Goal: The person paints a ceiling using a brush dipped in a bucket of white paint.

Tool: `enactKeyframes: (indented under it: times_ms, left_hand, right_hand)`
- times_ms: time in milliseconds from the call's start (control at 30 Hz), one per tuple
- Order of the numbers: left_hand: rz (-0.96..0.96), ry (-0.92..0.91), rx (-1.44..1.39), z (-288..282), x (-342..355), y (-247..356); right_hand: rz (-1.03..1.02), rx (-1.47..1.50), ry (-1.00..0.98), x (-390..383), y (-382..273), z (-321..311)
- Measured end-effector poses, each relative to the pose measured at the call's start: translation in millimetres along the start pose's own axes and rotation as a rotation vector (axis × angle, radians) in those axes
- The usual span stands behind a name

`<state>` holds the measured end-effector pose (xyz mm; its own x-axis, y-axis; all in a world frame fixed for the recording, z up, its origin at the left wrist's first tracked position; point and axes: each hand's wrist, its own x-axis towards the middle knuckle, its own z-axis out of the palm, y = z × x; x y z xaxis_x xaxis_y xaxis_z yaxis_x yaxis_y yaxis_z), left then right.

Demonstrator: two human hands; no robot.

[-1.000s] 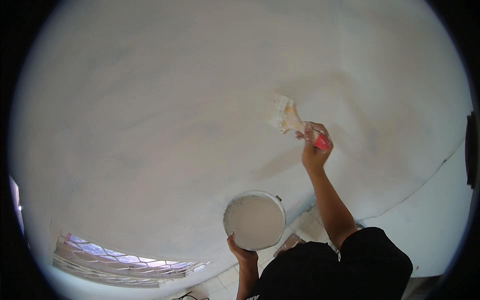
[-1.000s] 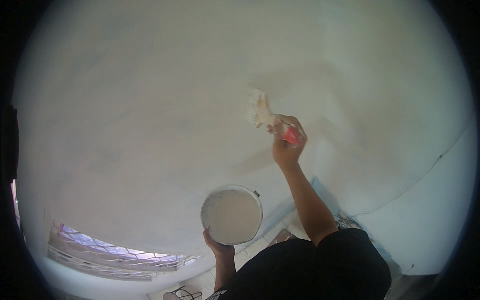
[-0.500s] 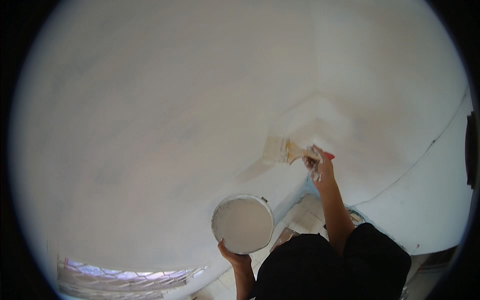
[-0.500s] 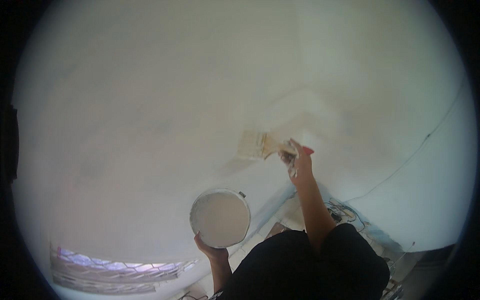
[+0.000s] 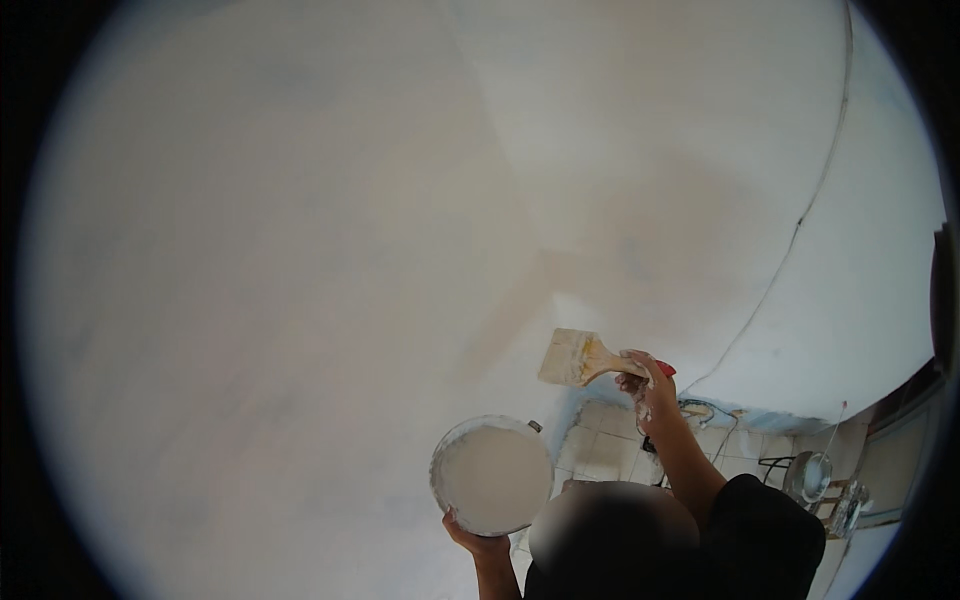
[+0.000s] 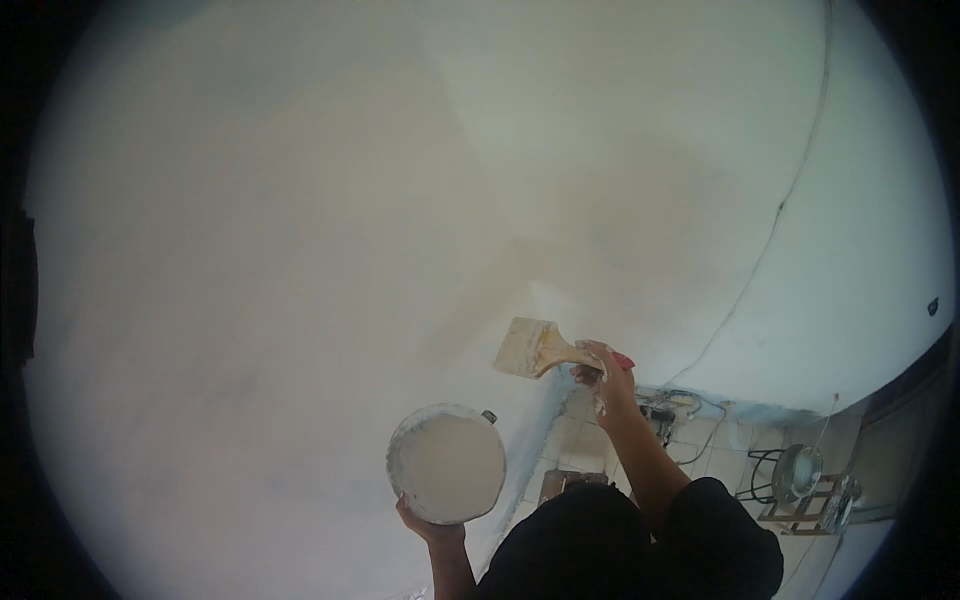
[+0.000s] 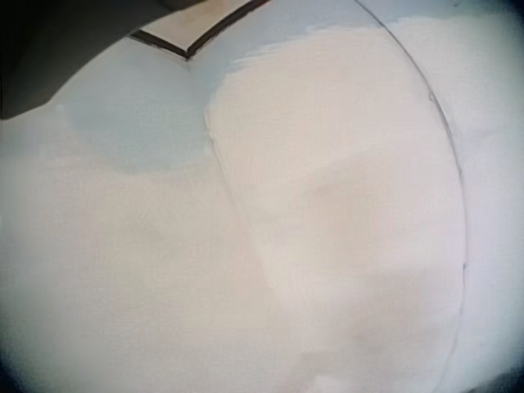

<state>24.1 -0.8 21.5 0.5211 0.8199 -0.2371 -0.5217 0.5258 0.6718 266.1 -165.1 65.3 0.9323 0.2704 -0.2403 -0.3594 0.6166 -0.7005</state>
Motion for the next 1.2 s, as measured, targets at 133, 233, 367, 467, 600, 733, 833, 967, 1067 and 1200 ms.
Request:
enactKeyframes:
  times_ms: [133,233,367,467,600,733,833,967,1067,1200]
  left_hand:
    - [0.024,-0.07,0.025,-3.5,5.8,16.5]
    - [-0.01,-0.077,-0.029,9.1,1.1,34.5]
    - [0.011,-0.164,-0.005,-16.5,27.7,54.0]
    - [-0.076,-0.162,-0.03,-16.4,33.9,78.7]
    - [-0.056,-0.092,-0.087,10.5,31.2,89.6]
    - [0.018,-0.125,-0.045,1.2,43.9,80.8]
    - [0.05,-0.147,0.01,8.4,45.3,70.5]
    - [-0.033,-0.143,0.076,7.7,50.1,65.5]
    - [-0.056,-0.142,0.051,11.6,49.2,67.7]
    - [-0.066,-0.11,0.056,15.9,46.8,68.0]
  right_hand:
    - [-0.092,-0.076,-0.114,-35.5,1.4,12.6]
    - [-0.143,-0.186,-0.261,-66.4,-7.1,41.4]
    - [-0.263,-0.378,-0.429,-101.8,2.1,83.1]
    - [-0.37,-0.571,-0.634,-126.6,2.8,121.7]
    - [-0.313,-0.798,-0.548,-133.1,4.4,153.3]
    - [-0.439,-0.969,-0.548,-123.2,31.3,163.0]
    - [-0.403,-0.98,-0.565,-108.2,25.1,160.1]
    - [-0.419,-0.774,-0.504,-96.6,5.1,156.8]
    - [-0.339,-0.686,-0.461,-95.9,-7.1,159.9]
    - [-0.296,-0.665,-0.45,-94.8,-11.4,159.3]
